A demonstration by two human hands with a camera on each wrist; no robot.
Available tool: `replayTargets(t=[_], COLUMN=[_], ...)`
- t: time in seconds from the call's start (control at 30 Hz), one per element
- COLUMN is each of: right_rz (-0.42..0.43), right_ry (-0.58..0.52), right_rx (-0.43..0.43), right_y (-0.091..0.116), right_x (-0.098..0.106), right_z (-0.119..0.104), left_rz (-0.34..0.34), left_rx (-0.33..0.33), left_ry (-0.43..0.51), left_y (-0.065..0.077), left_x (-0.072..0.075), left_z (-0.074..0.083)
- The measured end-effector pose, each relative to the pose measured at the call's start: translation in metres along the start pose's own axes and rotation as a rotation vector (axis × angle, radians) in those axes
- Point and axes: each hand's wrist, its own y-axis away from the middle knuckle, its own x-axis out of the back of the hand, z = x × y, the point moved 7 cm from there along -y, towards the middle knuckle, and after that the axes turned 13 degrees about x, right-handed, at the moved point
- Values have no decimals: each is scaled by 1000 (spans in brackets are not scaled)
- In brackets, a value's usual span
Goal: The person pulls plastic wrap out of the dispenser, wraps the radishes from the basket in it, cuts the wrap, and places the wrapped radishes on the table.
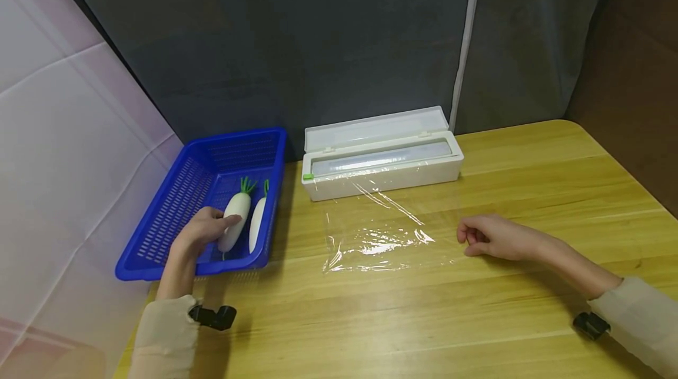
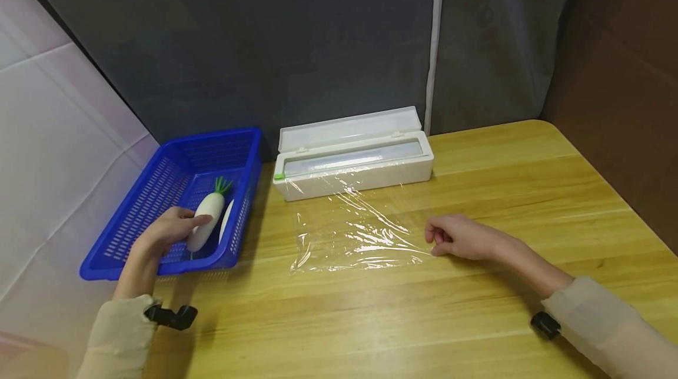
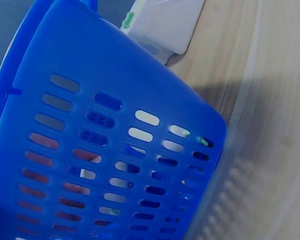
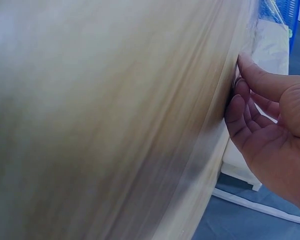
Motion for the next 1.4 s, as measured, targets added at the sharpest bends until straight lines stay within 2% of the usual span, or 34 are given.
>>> replayTargets(t=[0.17, 0.3, 0.6, 0.83, 1.1, 1.4], right_rz=[-4, -5, 2, 10, 13, 13], right_ry=[-2, 6, 9, 11, -7, -15], right_rx=[4, 5, 8, 2, 5, 7], right_y=[0, -1, 0, 0, 1, 1], right_x=[0, 0, 0, -1, -1, -1], right_z=[-1, -1, 0, 1, 0, 1], left_rz=[10, 28, 95, 136, 178, 176], left_rx=[-8, -40, -157, -178, -242, -304], left_ry=[45, 88, 250, 327, 451, 505], left_y=[1, 3, 7, 14, 26, 42], left_x=[1, 3, 10, 12, 13, 12], left_z=[1, 3, 16, 23, 34, 52])
